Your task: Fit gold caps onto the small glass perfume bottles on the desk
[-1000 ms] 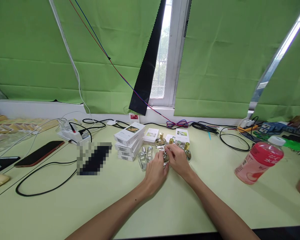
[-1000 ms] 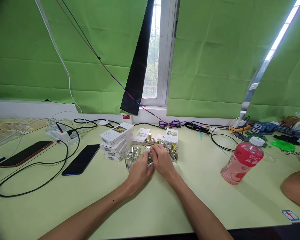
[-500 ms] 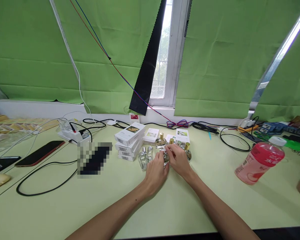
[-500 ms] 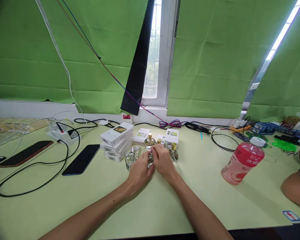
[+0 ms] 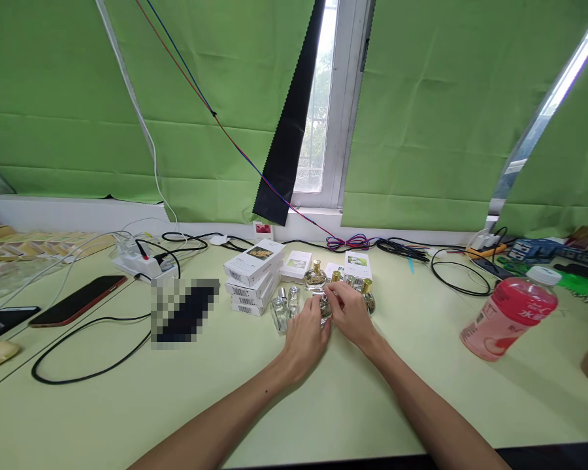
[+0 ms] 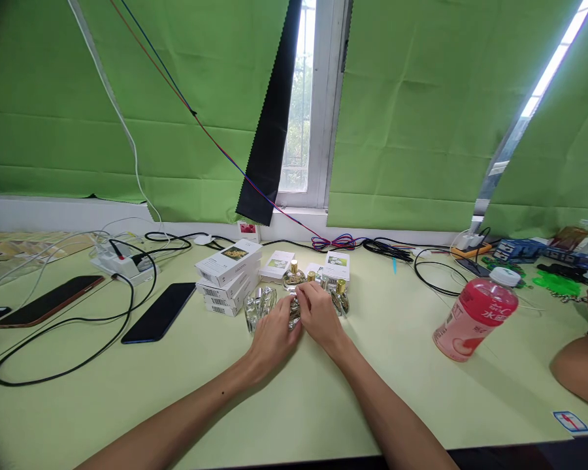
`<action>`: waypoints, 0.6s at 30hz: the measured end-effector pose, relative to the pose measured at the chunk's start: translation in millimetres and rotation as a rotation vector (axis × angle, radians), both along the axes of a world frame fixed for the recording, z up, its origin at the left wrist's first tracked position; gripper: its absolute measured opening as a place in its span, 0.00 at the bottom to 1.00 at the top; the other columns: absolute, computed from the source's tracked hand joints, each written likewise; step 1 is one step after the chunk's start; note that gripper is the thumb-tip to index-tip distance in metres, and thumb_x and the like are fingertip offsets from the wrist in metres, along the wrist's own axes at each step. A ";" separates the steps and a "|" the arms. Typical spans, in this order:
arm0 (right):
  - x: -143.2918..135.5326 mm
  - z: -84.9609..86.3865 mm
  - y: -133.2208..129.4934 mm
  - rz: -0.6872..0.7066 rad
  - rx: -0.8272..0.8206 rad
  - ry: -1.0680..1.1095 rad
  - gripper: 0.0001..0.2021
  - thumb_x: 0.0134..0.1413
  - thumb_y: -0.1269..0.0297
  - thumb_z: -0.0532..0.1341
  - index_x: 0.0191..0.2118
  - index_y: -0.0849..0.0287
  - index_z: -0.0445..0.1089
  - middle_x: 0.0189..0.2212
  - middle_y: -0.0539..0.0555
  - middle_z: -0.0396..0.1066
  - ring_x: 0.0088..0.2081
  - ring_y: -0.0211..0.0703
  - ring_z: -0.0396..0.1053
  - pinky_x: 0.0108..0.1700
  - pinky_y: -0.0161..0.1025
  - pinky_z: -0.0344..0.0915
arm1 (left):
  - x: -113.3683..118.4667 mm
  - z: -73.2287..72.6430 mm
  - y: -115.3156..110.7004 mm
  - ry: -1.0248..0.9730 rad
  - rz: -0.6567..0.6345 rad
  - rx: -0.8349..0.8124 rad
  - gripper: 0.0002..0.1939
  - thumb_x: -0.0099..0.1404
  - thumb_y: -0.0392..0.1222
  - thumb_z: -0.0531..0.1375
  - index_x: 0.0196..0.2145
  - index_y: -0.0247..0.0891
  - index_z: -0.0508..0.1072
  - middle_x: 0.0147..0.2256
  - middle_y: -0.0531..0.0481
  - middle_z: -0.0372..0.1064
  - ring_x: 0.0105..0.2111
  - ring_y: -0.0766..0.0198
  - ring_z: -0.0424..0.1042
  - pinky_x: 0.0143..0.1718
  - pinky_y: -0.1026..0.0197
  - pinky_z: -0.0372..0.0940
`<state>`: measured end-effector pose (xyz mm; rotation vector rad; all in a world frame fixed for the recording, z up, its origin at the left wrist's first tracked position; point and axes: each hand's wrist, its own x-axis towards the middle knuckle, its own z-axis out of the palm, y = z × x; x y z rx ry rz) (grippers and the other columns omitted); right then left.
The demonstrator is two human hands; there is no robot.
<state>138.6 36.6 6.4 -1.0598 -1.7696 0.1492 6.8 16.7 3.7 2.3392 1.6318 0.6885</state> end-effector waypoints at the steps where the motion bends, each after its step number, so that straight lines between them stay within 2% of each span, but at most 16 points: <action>1: 0.0 -0.1 0.2 0.002 0.000 0.002 0.11 0.67 0.67 0.52 0.37 0.58 0.70 0.33 0.54 0.72 0.35 0.44 0.69 0.38 0.38 0.63 | 0.1 0.1 -0.1 -0.003 0.000 0.000 0.16 0.68 0.38 0.53 0.53 0.37 0.61 0.48 0.42 0.69 0.46 0.52 0.72 0.37 0.58 0.60; 13: 0.0 0.3 0.3 0.004 0.004 0.008 0.11 0.67 0.66 0.51 0.37 0.57 0.70 0.33 0.54 0.72 0.35 0.44 0.69 0.39 0.39 0.63 | 0.2 2.3 -1.5 0.000 0.004 -0.010 0.17 0.68 0.39 0.53 0.54 0.37 0.61 0.49 0.42 0.69 0.46 0.52 0.72 0.36 0.58 0.60; 18: 1.2 1.5 0.0 -0.049 0.017 0.035 0.12 0.68 0.65 0.50 0.38 0.58 0.69 0.33 0.55 0.72 0.36 0.45 0.70 0.40 0.39 0.64 | -1.6 1.0 -0.3 0.009 0.018 0.002 0.18 0.68 0.38 0.54 0.55 0.37 0.61 0.50 0.40 0.69 0.47 0.52 0.72 0.37 0.58 0.61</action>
